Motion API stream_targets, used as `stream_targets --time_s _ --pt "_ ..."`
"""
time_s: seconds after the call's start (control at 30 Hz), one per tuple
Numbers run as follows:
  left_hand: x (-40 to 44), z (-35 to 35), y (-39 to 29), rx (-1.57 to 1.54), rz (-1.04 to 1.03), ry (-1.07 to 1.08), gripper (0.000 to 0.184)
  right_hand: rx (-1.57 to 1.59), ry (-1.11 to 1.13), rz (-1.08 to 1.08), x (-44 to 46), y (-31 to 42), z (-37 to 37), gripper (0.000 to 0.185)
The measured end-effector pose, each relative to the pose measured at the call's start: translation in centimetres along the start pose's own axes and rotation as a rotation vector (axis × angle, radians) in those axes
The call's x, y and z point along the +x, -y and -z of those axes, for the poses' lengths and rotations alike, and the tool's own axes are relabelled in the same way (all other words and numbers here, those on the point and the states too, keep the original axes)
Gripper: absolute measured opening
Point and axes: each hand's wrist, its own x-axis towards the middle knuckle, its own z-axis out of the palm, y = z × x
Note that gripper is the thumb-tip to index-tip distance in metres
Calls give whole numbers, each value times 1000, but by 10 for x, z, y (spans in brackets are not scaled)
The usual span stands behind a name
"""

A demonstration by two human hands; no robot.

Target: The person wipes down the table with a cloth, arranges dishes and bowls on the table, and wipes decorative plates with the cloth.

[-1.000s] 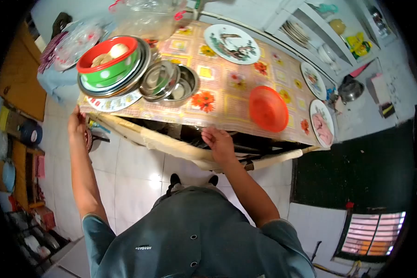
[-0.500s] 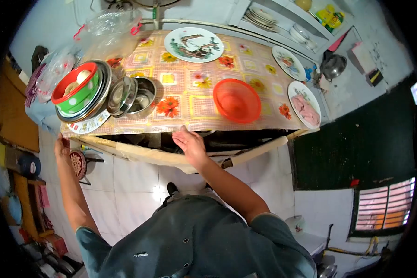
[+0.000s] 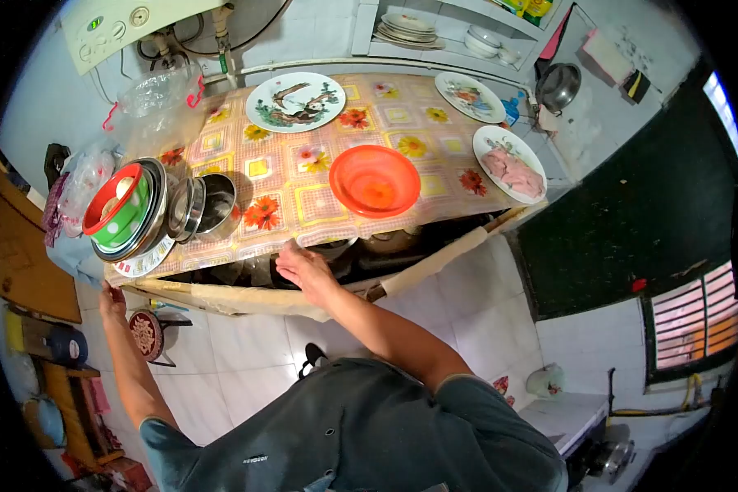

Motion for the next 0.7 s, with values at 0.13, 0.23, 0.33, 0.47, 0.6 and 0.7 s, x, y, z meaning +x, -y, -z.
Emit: stream_targets --time_s 0.13,0.23,0.33,0.47,0.6,0.7 --pt "-44 6 0 32 -45 13 22 -50 150 -65 -27 12 10 40" --pt "-71 35 6 55 -99 -62 26 -78 332 -48 -69 38 23 38" --pt "-109 57 24 14 -189 36 35 -178 389 -41 -116 68 63 35" --pt "-234 23 81 42 -384 61 37 -269 325 43 -173 109 152 33" --pt "-430 -119 146 51 -530 21 36 -292 227 178 -203 145 251 31" --pt "-504 -192 199 190 -512 378 26 -342 147 250 -225 181 298 28"
